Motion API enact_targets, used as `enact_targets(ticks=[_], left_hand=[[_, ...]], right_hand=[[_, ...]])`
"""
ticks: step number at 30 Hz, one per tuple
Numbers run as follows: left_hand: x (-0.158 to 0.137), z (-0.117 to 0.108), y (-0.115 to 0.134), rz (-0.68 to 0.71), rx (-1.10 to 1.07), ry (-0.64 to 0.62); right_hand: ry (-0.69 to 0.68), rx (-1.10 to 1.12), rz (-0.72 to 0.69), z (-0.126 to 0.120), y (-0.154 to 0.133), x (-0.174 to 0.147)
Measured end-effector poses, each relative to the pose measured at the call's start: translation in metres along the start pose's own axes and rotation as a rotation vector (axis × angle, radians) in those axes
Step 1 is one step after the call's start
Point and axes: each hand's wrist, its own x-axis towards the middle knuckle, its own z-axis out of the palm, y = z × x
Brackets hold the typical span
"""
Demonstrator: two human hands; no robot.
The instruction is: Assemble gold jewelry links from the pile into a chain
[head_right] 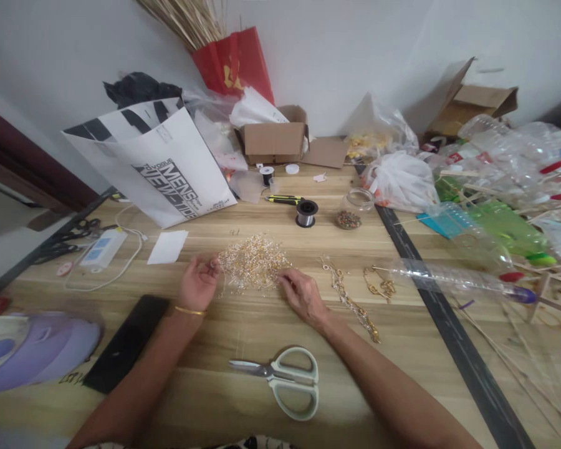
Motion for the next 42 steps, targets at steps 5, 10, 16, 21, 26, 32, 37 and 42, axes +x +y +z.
enact_targets(ticks=[5, 10, 16, 21, 26, 32, 37, 42], left_hand=[[-0.002, -0.001, -0.005, -0.07, 0.062, -0.098], [-0.012, 0.0, -0.017, -0.095, 0.253, -0.339], [-0.028, 0.006, -0.022, -0.146, 0.415, -0.549], [-0.038, 0.011, -0.026, -0.185, 0.474, -0.634], [-0.04, 0.009, -0.029, -0.238, 0.462, -0.702], [-0.04, 0.006, -0.03, -0.307, 0.421, -0.727], [-0.037, 0.003, -0.032, -0.358, 0.396, -0.725], [-0.037, 0.001, -0.034, -0.361, 0.417, -0.738]], right_hand=[[0.026, -0.077, -0.003, -0.001, 0.004, -0.001], [-0.161, -0.202, -0.144, -0.003, -0.002, -0.003], [-0.381, -0.336, -0.397, -0.001, -0.015, -0.004], [-0.465, -0.294, -0.46, -0.004, -0.029, -0.004], [-0.452, -0.303, -0.526, -0.01, -0.038, -0.008], [-0.217, -0.389, -0.395, -0.009, -0.029, -0.006], [-0.248, -0.367, -0.293, -0.006, -0.023, -0.003], [-0.243, -0.25, -0.249, -0.006, -0.02, -0.003]])
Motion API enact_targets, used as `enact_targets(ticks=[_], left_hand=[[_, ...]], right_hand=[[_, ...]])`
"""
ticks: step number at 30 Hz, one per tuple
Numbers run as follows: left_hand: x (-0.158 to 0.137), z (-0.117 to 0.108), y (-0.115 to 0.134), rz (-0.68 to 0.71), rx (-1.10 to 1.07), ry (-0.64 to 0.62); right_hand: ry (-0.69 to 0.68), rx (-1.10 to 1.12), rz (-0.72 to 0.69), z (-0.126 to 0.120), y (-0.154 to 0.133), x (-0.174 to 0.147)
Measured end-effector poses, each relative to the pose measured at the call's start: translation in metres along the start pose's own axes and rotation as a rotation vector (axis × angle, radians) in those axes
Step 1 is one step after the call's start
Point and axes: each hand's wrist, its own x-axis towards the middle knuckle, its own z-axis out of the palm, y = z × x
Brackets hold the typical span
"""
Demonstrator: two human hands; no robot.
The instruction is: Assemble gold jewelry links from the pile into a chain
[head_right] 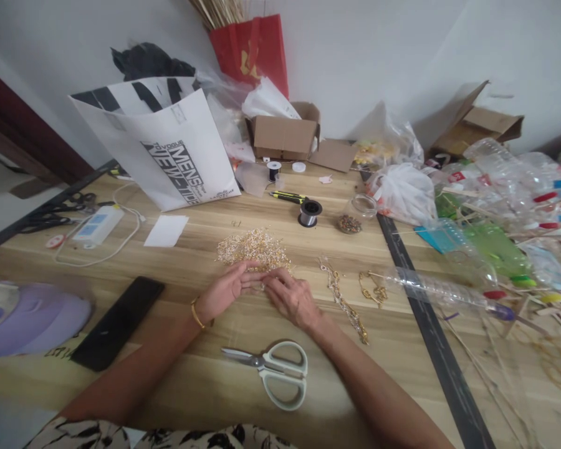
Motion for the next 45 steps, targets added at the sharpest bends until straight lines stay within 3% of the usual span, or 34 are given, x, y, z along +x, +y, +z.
enact_targets(ticks=[12, 18, 25, 29, 34, 38, 45], left_hand=[[-0.002, 0.004, -0.005, 0.096, 0.402, -0.016], [0.0, 0.002, -0.012, 0.159, 0.506, 0.057], [-0.002, 0.002, -0.003, 0.295, 0.947, 0.134], [-0.004, 0.0, 0.007, 0.325, 1.035, 0.097], [-0.004, -0.012, 0.015, 0.258, 1.031, 0.032], [-0.005, -0.022, 0.024, 0.227, 1.047, -0.011], [-0.01, -0.034, 0.043, 0.126, 1.112, -0.099]], right_hand=[[0.122, 0.49, 0.192, 0.001, -0.003, 0.008], [0.093, 0.617, 0.311, -0.002, -0.011, 0.01], [0.011, 0.978, 0.525, 0.003, -0.012, 0.01], [-0.002, 1.107, 0.579, 0.006, -0.01, 0.01], [-0.018, 1.097, 0.642, 0.003, -0.008, 0.011], [-0.041, 1.016, 0.596, -0.003, -0.005, 0.012], [-0.28, 0.723, 0.454, -0.029, -0.007, 0.017]])
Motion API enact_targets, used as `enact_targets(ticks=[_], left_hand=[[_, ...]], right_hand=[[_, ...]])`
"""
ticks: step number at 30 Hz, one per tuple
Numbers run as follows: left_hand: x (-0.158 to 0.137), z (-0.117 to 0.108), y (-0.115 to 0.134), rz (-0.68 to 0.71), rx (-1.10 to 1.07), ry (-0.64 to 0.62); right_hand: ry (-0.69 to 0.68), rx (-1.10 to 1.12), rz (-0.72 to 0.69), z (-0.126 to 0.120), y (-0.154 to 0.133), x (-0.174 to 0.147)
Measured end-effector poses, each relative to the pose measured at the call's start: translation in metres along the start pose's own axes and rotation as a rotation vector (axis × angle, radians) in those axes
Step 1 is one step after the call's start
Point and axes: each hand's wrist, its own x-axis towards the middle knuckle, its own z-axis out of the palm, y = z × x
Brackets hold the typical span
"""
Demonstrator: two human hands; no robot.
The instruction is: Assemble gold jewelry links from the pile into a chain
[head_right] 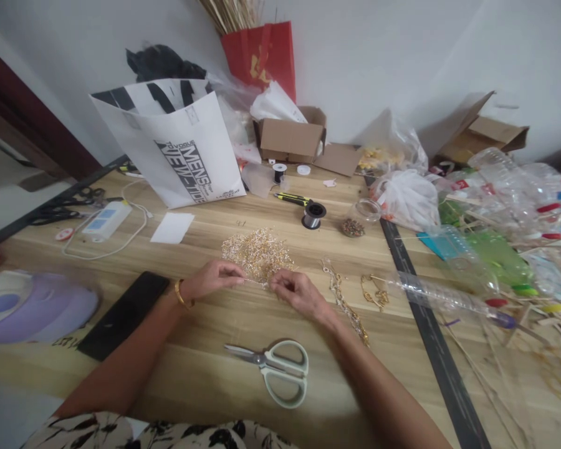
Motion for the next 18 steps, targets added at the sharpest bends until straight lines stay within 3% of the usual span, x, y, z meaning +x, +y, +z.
enact_targets(ticks=[6, 13, 18], left_hand=[[-0.003, -0.009, -0.006, -0.027, 0.086, -0.008], [-0.007, -0.02, -0.004, -0.016, 0.342, -0.039], [-0.01, -0.022, 0.0, -0.054, 0.381, -0.057]], right_hand=[[-0.049, -0.179, -0.006, -0.009, -0.003, -0.004], [-0.171, -0.351, -0.005, -0.018, -0.008, -0.005], [-0.21, -0.522, 0.007, -0.016, -0.008, -0.009]])
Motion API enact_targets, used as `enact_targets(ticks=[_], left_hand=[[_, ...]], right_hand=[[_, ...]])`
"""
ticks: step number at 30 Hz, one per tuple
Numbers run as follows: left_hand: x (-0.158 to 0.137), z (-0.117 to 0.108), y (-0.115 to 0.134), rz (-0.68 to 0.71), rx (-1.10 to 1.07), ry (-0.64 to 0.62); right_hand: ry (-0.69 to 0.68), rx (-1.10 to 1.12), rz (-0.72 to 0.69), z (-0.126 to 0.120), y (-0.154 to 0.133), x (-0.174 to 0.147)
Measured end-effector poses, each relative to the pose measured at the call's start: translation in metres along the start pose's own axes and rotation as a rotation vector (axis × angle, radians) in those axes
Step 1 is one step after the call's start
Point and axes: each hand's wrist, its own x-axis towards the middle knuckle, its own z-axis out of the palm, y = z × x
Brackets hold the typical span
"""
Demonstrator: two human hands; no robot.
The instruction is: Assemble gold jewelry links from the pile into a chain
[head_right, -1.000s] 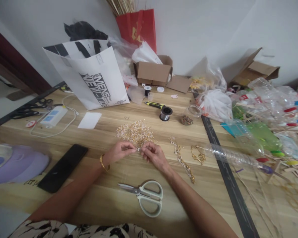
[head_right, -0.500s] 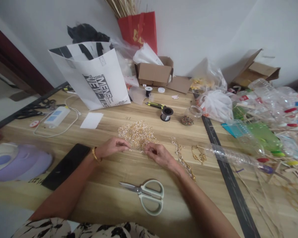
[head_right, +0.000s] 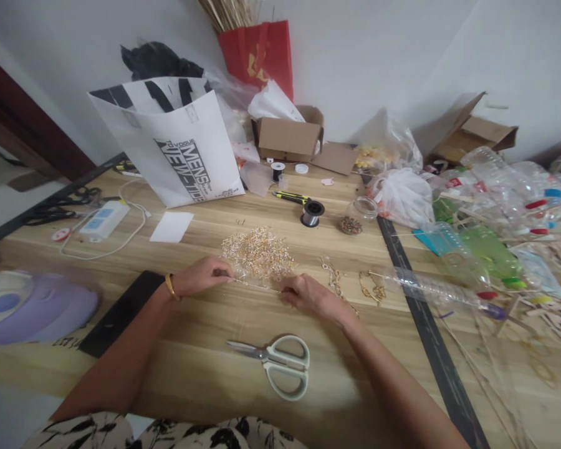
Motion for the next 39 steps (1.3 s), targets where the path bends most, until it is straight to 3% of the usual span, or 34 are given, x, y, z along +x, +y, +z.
enact_targets(ticks=[10, 16, 22, 39], left_hand=[[0.001, 0.002, -0.005, 0.0, -0.036, -0.003], [0.002, 0.003, -0.01, 0.019, 0.002, -0.06], [0.003, 0.005, -0.017, 0.049, -0.005, -0.093], [0.0, -0.002, -0.02, -0.012, 0.016, -0.047]], right_hand=[[0.092, -0.142, 0.093, 0.01, 0.006, -0.015], [0.111, -0.067, 0.166, 0.02, 0.017, -0.023], [0.091, 0.003, 0.237, 0.022, 0.011, -0.032], [0.132, 0.135, 0.198, 0.024, 0.022, -0.035]])
